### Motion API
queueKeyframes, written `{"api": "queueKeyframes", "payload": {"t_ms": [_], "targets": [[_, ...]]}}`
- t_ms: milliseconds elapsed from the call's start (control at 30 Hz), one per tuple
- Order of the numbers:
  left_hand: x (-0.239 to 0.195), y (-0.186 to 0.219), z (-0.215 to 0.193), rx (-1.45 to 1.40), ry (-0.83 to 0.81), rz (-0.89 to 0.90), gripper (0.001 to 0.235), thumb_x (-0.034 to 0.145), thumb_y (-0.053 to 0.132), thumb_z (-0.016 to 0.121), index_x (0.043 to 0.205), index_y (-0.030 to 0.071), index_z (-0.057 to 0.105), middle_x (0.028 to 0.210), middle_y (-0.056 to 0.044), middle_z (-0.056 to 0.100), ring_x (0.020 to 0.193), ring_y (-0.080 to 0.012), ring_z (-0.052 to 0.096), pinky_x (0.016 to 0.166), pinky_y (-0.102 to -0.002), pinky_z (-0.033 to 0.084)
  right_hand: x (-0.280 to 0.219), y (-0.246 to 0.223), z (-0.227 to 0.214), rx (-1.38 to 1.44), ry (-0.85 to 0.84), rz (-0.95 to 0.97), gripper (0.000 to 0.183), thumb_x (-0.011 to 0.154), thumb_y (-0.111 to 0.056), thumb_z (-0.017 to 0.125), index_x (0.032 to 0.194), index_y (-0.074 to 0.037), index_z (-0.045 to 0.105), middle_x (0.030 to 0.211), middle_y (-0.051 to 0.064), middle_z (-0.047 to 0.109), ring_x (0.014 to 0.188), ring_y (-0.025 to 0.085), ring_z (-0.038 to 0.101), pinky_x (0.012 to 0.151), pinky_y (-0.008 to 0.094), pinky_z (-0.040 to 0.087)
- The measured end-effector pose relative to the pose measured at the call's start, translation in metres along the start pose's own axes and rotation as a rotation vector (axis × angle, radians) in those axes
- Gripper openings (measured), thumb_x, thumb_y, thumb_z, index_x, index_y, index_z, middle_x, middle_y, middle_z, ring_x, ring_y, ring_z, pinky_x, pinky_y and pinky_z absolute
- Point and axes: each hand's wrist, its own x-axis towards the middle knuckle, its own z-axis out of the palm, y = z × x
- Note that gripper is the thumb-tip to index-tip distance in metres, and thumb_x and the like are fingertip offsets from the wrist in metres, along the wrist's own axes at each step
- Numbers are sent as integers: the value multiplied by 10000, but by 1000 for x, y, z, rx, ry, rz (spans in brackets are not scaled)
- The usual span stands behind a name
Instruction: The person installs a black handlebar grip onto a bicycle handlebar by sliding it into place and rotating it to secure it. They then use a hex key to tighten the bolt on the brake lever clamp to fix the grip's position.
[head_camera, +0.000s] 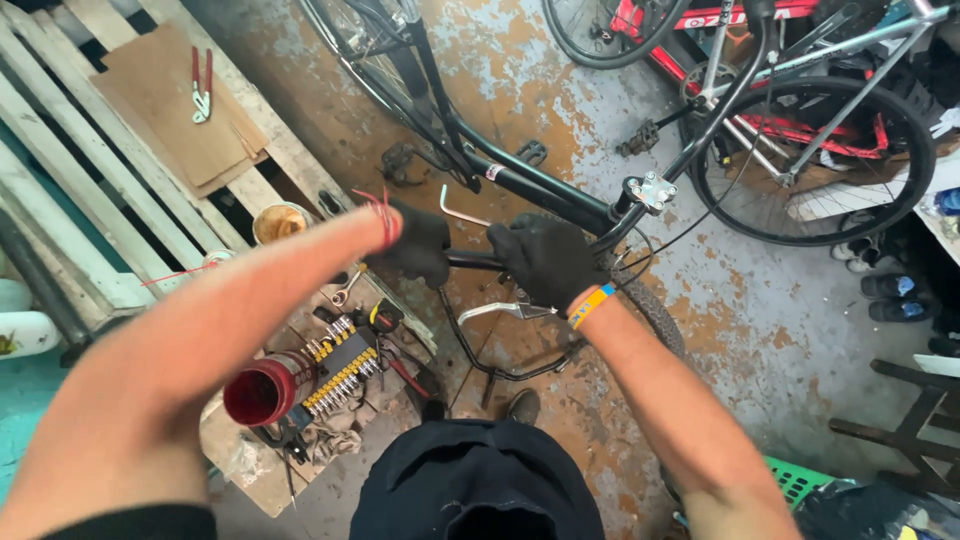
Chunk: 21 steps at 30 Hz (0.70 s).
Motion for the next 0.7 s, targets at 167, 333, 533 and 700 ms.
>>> {"api": "queueKeyframes", "payload": {"t_ms": [167, 333, 533, 700], "targets": [[-12, 14, 5, 17, 121, -91, 211, 782, 301, 746, 845, 108, 804, 667, -100, 725, 706, -291, 752, 595, -392, 595, 4, -9, -7, -51, 28, 13, 634, 1110, -509, 381, 700, -128, 678, 789, 112, 717, 844, 339, 730, 763, 390, 588], [3, -1, 68, 531, 1067, 62, 89, 754, 302, 718, 772, 222, 753, 646, -42, 717, 706, -277, 764, 614, -433, 590, 4, -1, 0, -8, 55, 0, 568, 1081, -507, 458, 729, -106, 652, 748, 153, 690, 836, 372, 726, 753, 451, 583], [-29, 14, 31, 540, 975, 36, 193, 830, 340, 704, 943, 191, 749, 708, -47, 720, 689, -287, 746, 590, -489, 584, 8, 7, -18, 63, -121, 13, 637, 1077, -610, 343, 874, -132, 713, 988, 139, 753, 1012, 387, 719, 886, 479, 566], [-66, -20, -20, -493, -73, 197, 111, 885, 8, 745, 965, -26, 813, 820, -247, 799, 769, -299, 740, 719, -359, 533, 9, 4, -24, 128, -297, 77, 621, 1021, -623, 431, 851, -134, 774, 1285, 121, 741, 1187, 436, 664, 982, 501, 529]]}}
